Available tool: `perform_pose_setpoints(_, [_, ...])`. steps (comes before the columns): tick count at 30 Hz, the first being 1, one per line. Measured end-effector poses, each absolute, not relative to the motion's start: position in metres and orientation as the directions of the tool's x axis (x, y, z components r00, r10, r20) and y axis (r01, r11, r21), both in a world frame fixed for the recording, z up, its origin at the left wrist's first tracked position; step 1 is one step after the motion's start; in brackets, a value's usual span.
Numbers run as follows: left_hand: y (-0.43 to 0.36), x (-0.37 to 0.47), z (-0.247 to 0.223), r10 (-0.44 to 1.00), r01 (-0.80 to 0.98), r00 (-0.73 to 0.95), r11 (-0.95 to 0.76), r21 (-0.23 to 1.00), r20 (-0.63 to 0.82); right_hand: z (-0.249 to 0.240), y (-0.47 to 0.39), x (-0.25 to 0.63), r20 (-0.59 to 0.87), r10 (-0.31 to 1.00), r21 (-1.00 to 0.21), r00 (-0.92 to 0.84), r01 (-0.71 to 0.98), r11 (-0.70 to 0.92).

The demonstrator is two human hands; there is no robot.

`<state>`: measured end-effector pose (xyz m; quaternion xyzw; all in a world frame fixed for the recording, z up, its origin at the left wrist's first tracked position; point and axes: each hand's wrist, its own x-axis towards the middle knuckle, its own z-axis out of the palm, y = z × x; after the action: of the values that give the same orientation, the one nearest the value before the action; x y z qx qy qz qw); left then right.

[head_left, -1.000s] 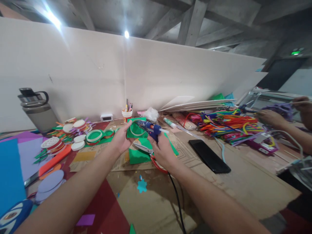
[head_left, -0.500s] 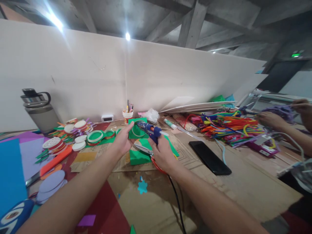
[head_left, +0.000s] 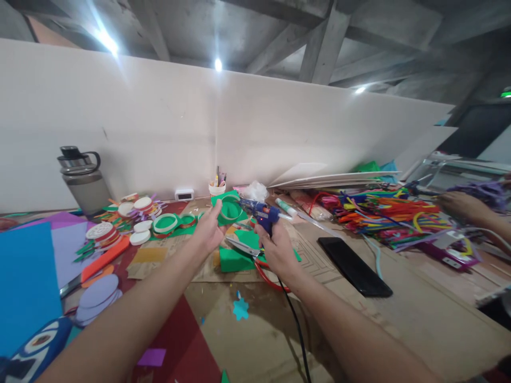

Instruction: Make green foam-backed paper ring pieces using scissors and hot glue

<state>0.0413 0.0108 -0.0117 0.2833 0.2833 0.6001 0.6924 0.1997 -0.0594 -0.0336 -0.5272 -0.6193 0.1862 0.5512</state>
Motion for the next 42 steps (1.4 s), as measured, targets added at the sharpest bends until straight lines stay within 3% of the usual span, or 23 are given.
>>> perform_pose_setpoints(7, [-0.004,0.048,-0.01,0.988,-0.66,0.148,0.126,0.741,-0.036,-0.037,-0.061,0.199,0.567,0.819,-0.725,0.091,0.527,0.443])
perform_pose_setpoints(16, [-0.013,0.053,-0.016,0.965,-0.694,0.263,0.202,0.691,-0.018,-0.038,-0.06,0.202,0.555,0.824,-0.712,0.113,0.577,0.4])
perform_pose_setpoints(23, [-0.004,0.044,-0.013,0.973,-0.695,0.229,0.192,0.693,-0.041,-0.04,-0.058,0.203,0.56,0.824,-0.686,0.082,0.604,0.406])
perform_pose_setpoints(32, [0.004,0.039,-0.016,0.955,-0.684,0.283,0.134,0.717,0.092,-0.035,-0.06,0.201,0.565,0.82,-0.67,0.094,0.632,0.39])
perform_pose_setpoints(42, [0.004,0.041,-0.015,0.959,-0.705,0.265,0.124,0.698,0.098,-0.035,-0.061,0.199,0.596,0.801,-0.631,0.053,0.647,0.427])
